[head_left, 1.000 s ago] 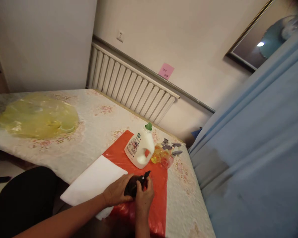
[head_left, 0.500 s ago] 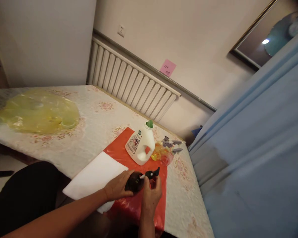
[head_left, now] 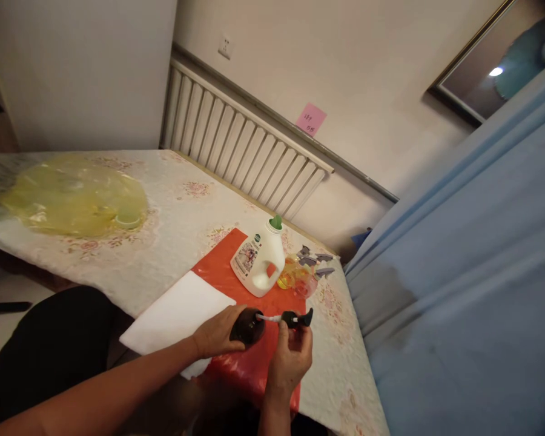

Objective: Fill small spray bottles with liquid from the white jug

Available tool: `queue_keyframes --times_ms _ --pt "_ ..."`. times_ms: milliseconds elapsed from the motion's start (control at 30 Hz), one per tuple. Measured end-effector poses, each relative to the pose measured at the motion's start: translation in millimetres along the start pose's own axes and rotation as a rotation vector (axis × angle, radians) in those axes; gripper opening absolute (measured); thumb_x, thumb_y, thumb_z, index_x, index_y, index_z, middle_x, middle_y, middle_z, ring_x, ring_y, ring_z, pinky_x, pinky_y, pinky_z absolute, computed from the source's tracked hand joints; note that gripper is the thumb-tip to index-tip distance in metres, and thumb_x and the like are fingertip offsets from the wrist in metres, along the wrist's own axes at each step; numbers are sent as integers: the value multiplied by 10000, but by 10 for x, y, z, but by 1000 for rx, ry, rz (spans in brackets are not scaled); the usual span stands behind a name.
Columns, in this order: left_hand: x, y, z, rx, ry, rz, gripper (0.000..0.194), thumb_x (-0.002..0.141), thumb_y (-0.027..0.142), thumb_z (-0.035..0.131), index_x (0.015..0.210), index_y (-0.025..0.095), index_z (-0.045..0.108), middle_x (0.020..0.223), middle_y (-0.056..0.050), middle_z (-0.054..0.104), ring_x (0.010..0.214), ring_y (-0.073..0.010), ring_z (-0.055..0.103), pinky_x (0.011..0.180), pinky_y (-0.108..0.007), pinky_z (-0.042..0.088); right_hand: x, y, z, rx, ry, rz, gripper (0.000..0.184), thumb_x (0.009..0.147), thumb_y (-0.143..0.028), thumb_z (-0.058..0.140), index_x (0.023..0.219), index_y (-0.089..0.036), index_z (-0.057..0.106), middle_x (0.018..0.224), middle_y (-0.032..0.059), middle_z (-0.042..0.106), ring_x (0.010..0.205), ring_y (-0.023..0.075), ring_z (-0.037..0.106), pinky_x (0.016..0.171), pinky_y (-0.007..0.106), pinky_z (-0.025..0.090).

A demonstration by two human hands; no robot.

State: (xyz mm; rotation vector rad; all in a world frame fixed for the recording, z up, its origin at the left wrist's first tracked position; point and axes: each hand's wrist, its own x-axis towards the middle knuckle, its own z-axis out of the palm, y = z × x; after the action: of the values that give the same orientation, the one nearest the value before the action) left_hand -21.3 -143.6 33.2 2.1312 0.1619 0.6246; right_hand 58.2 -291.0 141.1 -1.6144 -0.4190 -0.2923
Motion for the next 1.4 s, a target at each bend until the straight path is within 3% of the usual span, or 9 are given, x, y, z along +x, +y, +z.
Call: queue_keyframes --times_ms 133,267,400,500,667,800,1000,1200,1400 --pt "-6 -34 20 33 12 22 896 665 363 825 1432 263 371 1299 -91 555 1152 -306 543 1017 -458 431 35 -21 -41 6 -39 23 359 753 -417 694 981 -146 638 905 87 718 732 181 662 693 282 543" --pt "-6 -53 35 39 20 17 901 666 405 826 1432 262 374 1305 -96 554 1162 -315 540 1023 -462 425 68 -30 -92 54 13 86 414 730 -432 706 1013 -139 628 971 110 723 829 214 688 739 305 555" --pt "-4 -44 35 37 25 32 892 676 416 814 1434 251 374 1319 -101 552 1173 -317 540 1035 -459 417 89 -44 -137 57 -39 122 426 725 -429 713 1022 -135 633 970 109 725 854 228 695 764 321 560" --pt "-3 -23 29 41 21 11 894 662 396 823 1425 257 378 1310 -96 559 1162 -315 549 1022 -457 430 92 -49 -152 98 31 136 435 732 -429 709 1041 -136 621 992 112 720 911 240 693 795 331 562" --pt "-1 0 19 42 23 9 885 666 379 818 1424 254 380 1323 -100 554 1177 -322 542 1033 -466 421 95 1 -167 83 -28 164 424 716 -415 725 1016 -130 631 937 102 722 849 233 699 765 331 571" --pt "-1 -4 20 34 23 16 877 670 393 816 1422 238 392 1320 -107 558 1173 -329 545 1031 -467 423 120 65 -197 120 59 163 410 743 -417 715 1033 -144 618 974 91 709 890 224 692 790 329 572" --pt "-1 -10 25 46 28 27 869 672 362 815 1418 252 383 1313 -98 556 1164 -311 549 1028 -460 429 169 128 -229 184 51 217 399 742 -408 732 1023 -149 612 954 58 701 836 189 688 758 295 573" --pt "2 -38 32 47 17 32 900 653 328 822 1427 253 368 1329 -97 547 1186 -316 542 1039 -457 425 266 267 -274 270 40 252 377 736 -403 750 979 -156 602 912 36 676 765 155 674 695 269 574" --pt "-4 -67 53 65 17 20 896 672 370 818 1428 230 357 1331 -115 538 1195 -320 534 1051 -472 414 496 605 -352 471 180 383 416 638 -385 812 933 -176 605 947 24 657 841 158 670 728 281 592"
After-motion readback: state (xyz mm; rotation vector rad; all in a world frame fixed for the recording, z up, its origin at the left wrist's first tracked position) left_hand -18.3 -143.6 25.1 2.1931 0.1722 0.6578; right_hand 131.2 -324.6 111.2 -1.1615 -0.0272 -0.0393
